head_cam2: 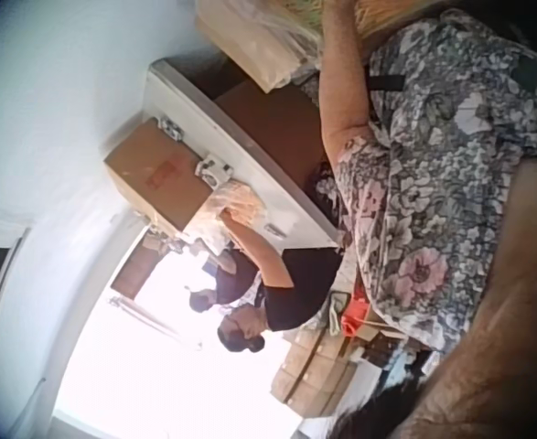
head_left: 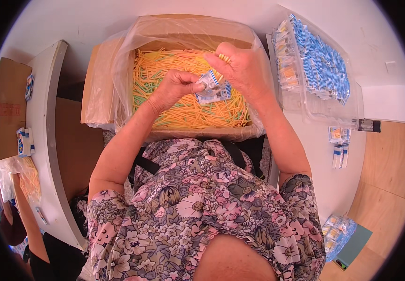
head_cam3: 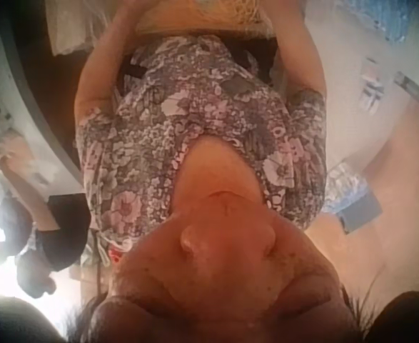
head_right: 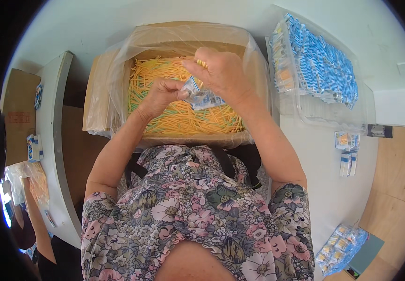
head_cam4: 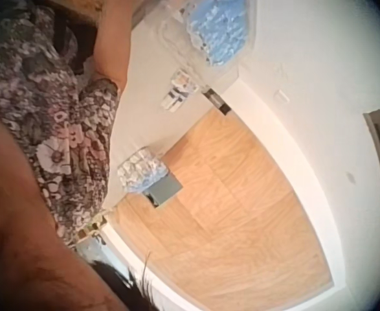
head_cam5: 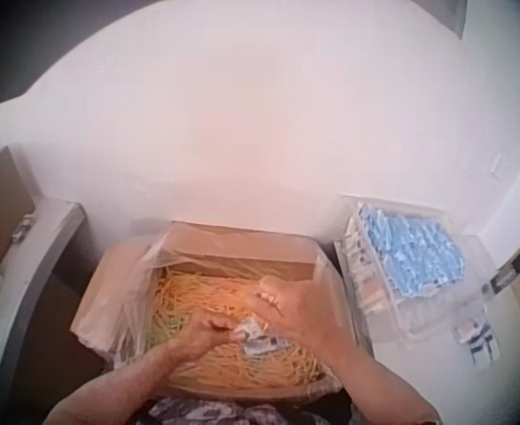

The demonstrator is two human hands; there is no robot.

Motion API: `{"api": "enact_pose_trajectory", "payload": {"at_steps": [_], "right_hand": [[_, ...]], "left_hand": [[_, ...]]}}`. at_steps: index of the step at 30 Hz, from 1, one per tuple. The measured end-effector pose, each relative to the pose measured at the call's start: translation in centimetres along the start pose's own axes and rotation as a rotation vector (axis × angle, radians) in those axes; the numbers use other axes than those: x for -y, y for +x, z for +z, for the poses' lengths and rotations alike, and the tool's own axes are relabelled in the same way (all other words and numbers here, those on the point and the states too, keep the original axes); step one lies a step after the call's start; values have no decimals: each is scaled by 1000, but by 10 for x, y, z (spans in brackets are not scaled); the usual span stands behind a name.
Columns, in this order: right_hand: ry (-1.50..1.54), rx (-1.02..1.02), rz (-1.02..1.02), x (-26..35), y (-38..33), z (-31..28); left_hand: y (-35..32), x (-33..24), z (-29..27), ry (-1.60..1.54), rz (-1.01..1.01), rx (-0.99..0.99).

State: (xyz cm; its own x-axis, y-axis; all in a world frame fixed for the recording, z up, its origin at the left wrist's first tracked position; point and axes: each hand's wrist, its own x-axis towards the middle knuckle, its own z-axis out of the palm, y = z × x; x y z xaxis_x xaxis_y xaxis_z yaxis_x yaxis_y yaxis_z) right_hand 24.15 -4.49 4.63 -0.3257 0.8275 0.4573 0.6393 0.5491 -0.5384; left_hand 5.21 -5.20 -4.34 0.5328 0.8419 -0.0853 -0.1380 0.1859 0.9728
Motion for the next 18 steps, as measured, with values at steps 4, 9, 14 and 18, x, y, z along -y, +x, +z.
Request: {"api": "enact_pose_trajectory", "payload": {"at_steps": [4,9,14,18], "right_hand": [[-5,-3,-75,3,0,6],[312,142,99,20,-4,-3],[344,-75,109,25,-22,-8],[166,-139,62,11,-61,18]], "left_hand": [[0,0,-3,-2,-11,-19],[-2,4,-6,-35,1,-34],[-4,-3,-2,-59,-9,-25],[0,5,2,-34,-53,41]]}}
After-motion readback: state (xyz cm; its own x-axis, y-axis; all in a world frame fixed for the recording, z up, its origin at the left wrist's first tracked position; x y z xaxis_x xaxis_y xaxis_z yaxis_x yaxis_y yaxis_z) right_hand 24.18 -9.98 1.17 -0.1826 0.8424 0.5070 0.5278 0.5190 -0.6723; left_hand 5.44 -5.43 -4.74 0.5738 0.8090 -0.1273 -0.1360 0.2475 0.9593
